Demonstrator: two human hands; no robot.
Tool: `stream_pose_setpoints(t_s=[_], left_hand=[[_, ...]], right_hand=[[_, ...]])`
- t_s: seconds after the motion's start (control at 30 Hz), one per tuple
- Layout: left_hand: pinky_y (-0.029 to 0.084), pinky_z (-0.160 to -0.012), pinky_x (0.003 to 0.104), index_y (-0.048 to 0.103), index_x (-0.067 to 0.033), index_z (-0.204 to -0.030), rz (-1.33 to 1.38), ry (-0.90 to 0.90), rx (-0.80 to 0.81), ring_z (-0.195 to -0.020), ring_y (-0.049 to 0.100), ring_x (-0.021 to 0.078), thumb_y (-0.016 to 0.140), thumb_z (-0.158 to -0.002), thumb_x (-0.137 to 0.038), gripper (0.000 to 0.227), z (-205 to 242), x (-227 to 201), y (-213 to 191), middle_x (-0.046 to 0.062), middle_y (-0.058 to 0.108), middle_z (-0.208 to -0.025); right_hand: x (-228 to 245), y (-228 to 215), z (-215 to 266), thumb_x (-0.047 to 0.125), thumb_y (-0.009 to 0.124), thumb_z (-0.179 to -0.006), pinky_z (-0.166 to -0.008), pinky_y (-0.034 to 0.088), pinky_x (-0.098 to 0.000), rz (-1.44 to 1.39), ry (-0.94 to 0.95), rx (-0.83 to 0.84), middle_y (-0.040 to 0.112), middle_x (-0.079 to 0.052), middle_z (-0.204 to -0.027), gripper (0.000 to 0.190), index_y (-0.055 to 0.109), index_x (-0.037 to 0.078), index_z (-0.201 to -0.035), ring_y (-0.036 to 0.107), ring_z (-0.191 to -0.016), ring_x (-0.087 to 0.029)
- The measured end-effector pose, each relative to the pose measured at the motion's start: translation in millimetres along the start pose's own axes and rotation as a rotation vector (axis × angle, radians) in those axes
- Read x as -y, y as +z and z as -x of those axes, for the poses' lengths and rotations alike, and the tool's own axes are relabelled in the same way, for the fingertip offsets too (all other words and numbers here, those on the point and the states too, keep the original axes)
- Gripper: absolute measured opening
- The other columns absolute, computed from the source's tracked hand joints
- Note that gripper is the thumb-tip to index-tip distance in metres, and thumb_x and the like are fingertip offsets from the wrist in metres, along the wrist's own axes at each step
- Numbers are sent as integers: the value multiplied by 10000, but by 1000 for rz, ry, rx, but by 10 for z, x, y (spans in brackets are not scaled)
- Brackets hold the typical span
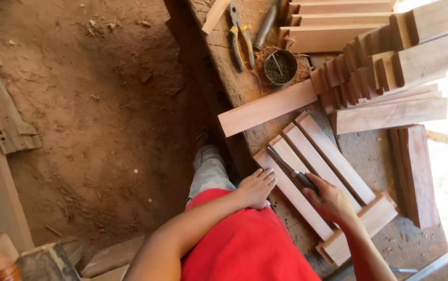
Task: The person applies glue to the ends of wooden slats with a small brush and fits them between two cross pieces on a workbench, building a slatted panel. They align the slats by hand, tap them with a hammer, and use a chisel-like tool to adjust the joints as the panel takes shape.
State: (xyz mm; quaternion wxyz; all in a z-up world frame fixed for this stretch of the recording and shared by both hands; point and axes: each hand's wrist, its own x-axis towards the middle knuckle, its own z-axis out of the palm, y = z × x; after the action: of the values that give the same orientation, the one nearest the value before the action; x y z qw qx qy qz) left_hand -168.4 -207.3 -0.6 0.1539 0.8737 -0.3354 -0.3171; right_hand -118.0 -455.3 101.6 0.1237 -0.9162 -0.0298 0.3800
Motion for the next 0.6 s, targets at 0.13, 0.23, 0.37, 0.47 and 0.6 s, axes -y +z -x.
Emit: stream_pose_setpoints(t_s=[0.13,0.23,0.37,0.47,0.6], left_hand=[[273,-1204,553,417,-64,-1549,-38,-54,-72,-1533,264,300,599,-847,-610,908,-134,-40,294,117,404,-1614],[272,-1094,534,498,51,-1440,25,-15,-278,-1467,323,326,655,-806,-570,901,-322,42,575,198,424,-1581],[270,-1078,501,645,57,-1138,3,-39,-405,-1231,450,370,681,-758,-492,668,-446,-97,567,261,566,-1309],[330,-1004,478,752,14,-955,-149,-96,-434,-1075,488,385,604,-788,-388,460,-592,-122,584,259,667,-1142],[265,-1140,562,707,83,-1161,61,-115,-338,-1360,397,483,510,-864,-282,510,-732,-192,887,325,519,-1456]], right_hand=[[45,-215,56,479,815,-728,-961,580,-536,0,1,58,759,-76,-1189,814,519,338,-1473,724,-1120,-355],[79,-301,197,240,812,-785,-624,537,-328,-239,-48,-82,794,-63,-840,557,628,148,-1302,696,-658,-198],[-56,-215,225,193,624,-906,-860,546,-387,-214,-86,-111,669,-108,-1193,485,579,117,-1383,689,-989,-272],[4,-229,60,183,676,-872,-764,583,-383,-226,-80,-15,756,-127,-1050,571,540,133,-1425,748,-883,-268],[121,-255,17,172,741,-833,-684,578,-326,-269,-131,51,787,-106,-1038,552,629,113,-1371,749,-777,-219]])
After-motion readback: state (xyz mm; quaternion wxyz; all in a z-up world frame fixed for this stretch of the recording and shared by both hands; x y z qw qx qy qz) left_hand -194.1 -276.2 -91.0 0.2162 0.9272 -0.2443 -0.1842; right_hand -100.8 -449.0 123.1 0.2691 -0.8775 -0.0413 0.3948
